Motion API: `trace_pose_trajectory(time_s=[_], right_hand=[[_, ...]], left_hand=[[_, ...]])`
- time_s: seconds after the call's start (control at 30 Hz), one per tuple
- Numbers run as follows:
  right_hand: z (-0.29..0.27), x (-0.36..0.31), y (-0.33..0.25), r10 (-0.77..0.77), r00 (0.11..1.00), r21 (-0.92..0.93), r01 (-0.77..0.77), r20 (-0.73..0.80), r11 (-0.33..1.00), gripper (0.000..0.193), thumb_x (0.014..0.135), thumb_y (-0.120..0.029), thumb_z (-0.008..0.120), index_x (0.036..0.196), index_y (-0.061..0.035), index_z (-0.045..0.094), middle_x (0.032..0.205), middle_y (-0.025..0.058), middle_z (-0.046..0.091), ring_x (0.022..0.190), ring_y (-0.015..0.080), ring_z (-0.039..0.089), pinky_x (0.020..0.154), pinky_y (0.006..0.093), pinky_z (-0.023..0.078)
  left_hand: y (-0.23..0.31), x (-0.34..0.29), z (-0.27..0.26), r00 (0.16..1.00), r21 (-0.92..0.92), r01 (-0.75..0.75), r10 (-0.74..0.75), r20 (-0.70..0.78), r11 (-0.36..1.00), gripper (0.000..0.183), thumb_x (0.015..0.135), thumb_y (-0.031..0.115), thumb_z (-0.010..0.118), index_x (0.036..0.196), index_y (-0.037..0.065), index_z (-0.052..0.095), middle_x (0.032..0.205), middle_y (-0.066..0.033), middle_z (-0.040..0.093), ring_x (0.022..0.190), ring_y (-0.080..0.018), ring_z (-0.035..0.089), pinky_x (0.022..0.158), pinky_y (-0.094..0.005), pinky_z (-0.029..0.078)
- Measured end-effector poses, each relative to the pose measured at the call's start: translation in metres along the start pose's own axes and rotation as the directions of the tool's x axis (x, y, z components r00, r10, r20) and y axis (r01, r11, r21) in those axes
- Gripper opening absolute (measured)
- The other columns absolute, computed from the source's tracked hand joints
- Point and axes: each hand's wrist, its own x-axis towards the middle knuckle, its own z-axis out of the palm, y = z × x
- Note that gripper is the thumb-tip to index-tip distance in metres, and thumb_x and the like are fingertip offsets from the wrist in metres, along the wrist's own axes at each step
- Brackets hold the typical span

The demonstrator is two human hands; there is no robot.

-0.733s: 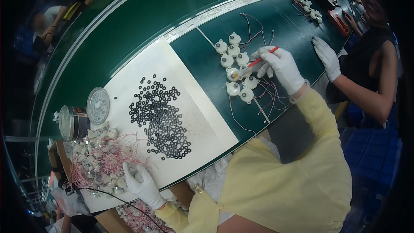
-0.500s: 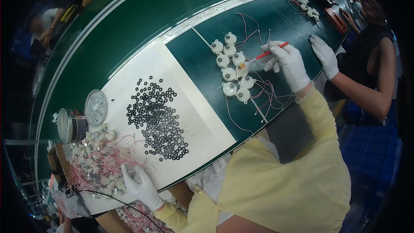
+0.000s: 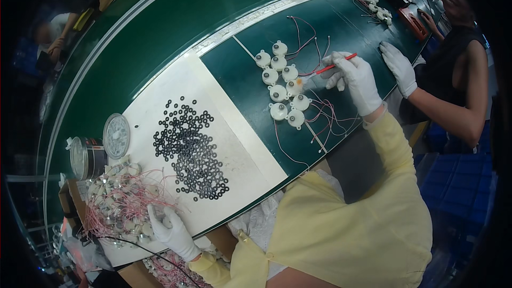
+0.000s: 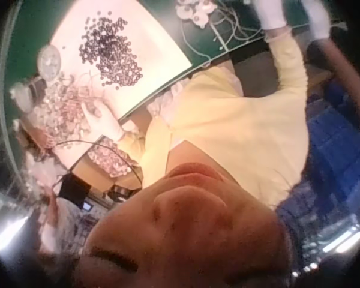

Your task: The person assembles small white electronic components by hand, picking up black washers and inserting them into the units. They use a red-handled tool to apply a substance from a container onto the components and manipulate the attached wires. The person works at a green table with piles of parts and finished units.

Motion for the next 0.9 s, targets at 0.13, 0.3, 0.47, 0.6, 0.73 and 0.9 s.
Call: trace_pose_trajectory(time_s=[0.13,0.3,0.47,0.6,0.73,0.9], right_hand=[[0.013,0.000,-0.003,0.003,1.000,0.020,-0.003,0.016,1.000,0.034,0.105,-0.030,0.060,0.113,0.0020,0.071,0.097,0.0097,0.076,0.064,0.0096,0.069,0.052,0.0191,0.043],[0.014,0.000,0.001,0.023,0.999,-0.065,-0.021,0.036,0.998,0.035,0.105,-0.028,0.058,0.112,0.0039,0.070,0.092,0.0104,0.074,0.063,0.0112,0.069,0.052,0.0200,0.044],[0.000,0.001,0.004,0.020,1.000,-0.034,-0.020,0.003,0.999,0.032,0.105,-0.027,0.059,0.113,0.0017,0.071,0.096,0.0078,0.076,0.066,0.0095,0.070,0.053,0.0191,0.043],[0.002,-0.007,-0.003,0.000,0.994,0.061,-0.007,0.111,0.998,0.028,0.105,-0.021,0.059,0.114,0.0025,0.071,0.102,0.0080,0.076,0.070,0.0100,0.071,0.055,0.0194,0.045],[0.014,-0.012,-0.003,-0.038,0.965,-0.006,0.041,0.259,0.999,0.028,0.103,-0.015,0.059,0.121,0.0035,0.071,0.106,0.0096,0.076,0.078,0.0107,0.071,0.064,0.0202,0.047],[0.012,-0.012,0.003,-0.062,0.942,0.037,0.053,0.329,0.998,0.029,0.104,-0.015,0.058,0.123,0.0029,0.071,0.108,0.0096,0.076,0.084,0.0099,0.071,0.068,0.0211,0.048]], left_hand=[[0.005,0.001,-0.004,0.997,0.050,0.033,-0.037,0.065,0.998,0.046,0.100,0.007,0.065,0.143,-0.006,0.055,0.110,-0.0129,0.068,0.095,-0.0188,0.061,0.088,-0.0321,0.052],[0.006,0.001,-0.003,0.996,0.022,0.064,-0.065,0.060,0.998,0.046,0.100,0.007,0.066,0.142,-0.006,0.056,0.109,-0.0113,0.068,0.094,-0.0173,0.061,0.087,-0.0317,0.052],[-0.002,-0.001,-0.001,0.999,0.012,0.038,-0.038,0.033,0.999,0.046,0.099,0.008,0.067,0.141,-0.007,0.056,0.113,-0.0144,0.068,0.095,-0.0205,0.061,0.088,-0.0339,0.052],[0.007,0.001,0.001,1.000,0.013,0.025,-0.025,0.004,1.000,0.047,0.095,0.007,0.068,0.138,-0.009,0.058,0.122,-0.0237,0.070,0.099,-0.0298,0.066,0.091,-0.0393,0.052],[0.007,0.000,-0.002,0.998,0.042,0.053,-0.054,0.020,0.998,0.047,0.094,0.007,0.069,0.137,-0.009,0.058,0.123,-0.0244,0.070,0.100,-0.0305,0.066,0.092,-0.0394,0.052],[0.006,0.002,-0.005,0.995,0.048,0.087,-0.090,0.050,0.995,0.047,0.094,0.006,0.070,0.137,-0.009,0.058,0.124,-0.0245,0.070,0.102,-0.0305,0.067,0.091,-0.0389,0.052]])
